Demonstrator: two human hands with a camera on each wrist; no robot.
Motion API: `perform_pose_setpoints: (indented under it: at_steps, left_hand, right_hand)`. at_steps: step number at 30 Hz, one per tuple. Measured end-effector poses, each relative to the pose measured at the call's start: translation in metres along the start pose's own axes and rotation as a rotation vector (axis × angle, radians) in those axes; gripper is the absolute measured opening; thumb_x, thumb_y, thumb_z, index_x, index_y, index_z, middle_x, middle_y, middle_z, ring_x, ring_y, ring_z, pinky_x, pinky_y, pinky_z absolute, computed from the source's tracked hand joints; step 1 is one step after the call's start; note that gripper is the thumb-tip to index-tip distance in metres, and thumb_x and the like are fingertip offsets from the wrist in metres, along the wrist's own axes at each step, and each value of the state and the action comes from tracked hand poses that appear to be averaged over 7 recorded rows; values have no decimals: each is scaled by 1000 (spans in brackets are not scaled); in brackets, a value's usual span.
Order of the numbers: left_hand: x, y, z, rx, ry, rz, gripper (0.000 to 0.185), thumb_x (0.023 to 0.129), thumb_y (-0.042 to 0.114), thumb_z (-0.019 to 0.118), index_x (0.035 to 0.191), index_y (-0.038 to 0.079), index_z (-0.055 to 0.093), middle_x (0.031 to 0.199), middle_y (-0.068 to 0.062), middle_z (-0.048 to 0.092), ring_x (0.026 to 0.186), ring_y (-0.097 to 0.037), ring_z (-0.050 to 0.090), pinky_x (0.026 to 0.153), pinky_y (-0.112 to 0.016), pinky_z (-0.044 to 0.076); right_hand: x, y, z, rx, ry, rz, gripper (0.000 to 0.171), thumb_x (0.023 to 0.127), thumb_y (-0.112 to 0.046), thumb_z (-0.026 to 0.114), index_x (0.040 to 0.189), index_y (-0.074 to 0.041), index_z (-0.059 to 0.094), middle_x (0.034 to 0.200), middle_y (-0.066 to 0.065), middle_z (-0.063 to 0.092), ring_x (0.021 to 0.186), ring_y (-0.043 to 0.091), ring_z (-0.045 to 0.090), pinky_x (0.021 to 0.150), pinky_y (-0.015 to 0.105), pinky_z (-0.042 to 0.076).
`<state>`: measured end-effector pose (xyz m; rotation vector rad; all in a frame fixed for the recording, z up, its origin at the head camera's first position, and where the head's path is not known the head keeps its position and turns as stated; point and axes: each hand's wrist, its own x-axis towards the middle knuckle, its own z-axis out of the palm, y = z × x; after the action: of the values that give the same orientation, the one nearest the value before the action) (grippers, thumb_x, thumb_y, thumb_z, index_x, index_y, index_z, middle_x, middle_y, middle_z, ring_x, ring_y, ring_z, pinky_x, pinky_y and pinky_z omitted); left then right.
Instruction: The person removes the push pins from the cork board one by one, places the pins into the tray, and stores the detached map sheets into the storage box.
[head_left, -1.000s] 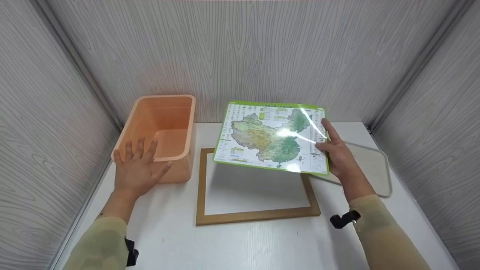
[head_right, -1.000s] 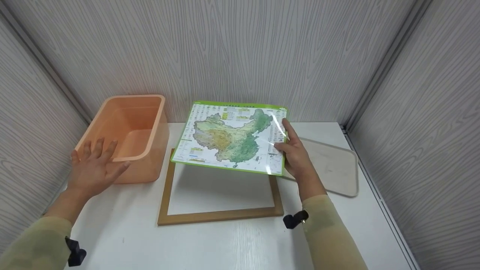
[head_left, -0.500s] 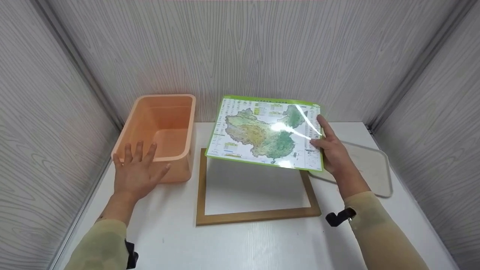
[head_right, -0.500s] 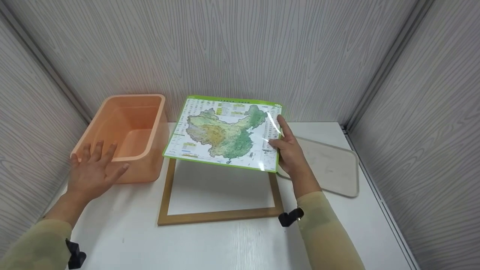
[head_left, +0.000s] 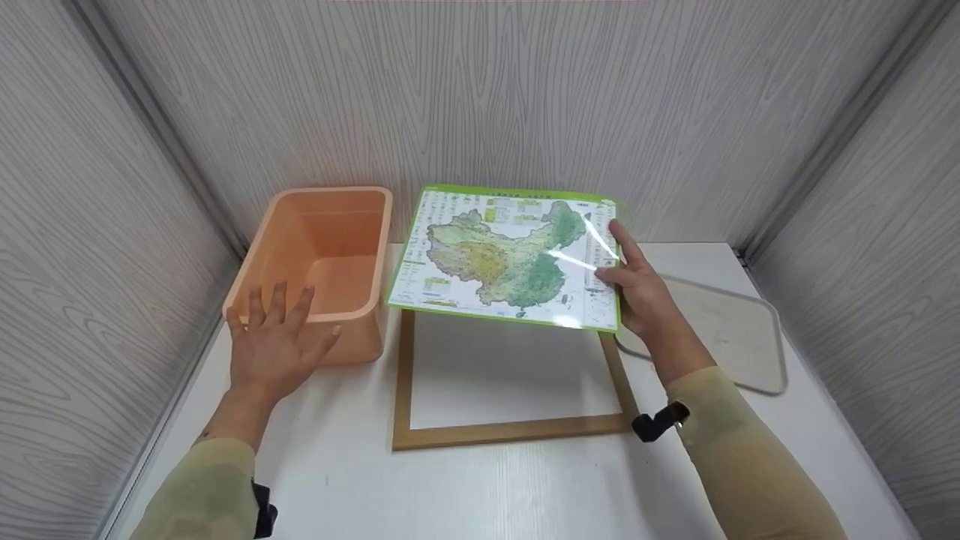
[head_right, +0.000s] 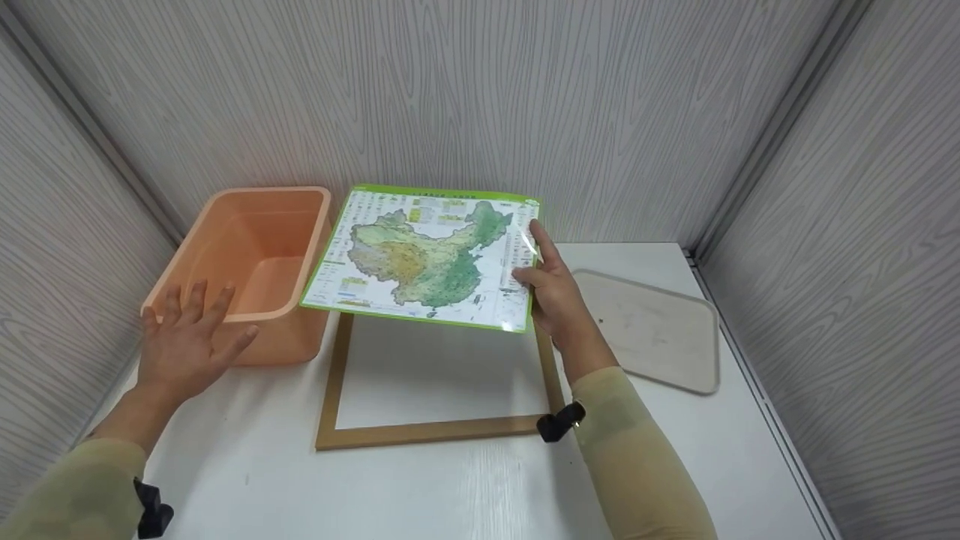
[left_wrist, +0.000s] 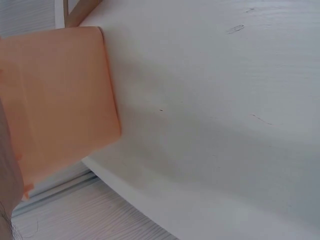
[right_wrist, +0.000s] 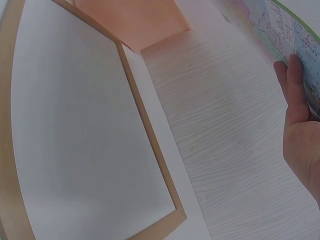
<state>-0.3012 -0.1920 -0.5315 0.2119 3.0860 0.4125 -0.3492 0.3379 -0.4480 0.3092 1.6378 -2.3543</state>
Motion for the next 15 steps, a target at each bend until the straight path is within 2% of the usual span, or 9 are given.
perform_pose_setpoints:
  at_steps: [7,15]
  left_hand:
    - [-6,19,-7,37,31,2,90,101,76,41,169,18,29,173,-26,18,158,-56,5,117,-79,-2]
    - [-10,46,-16,73,44,13,91,101,76,42,169,17,30,173,-26,17,158,-56,4,118,-78,-2]
  right_hand:
    - [3,2,1,-4,14,7,86,106,8,52,168,-46,26,160,13,46,125,31,66,89,39,61]
    - [1,0,-1,8,-19,-4,86,105,7,51,168,-45,25,163,11,43,131,34,62,91,39,61]
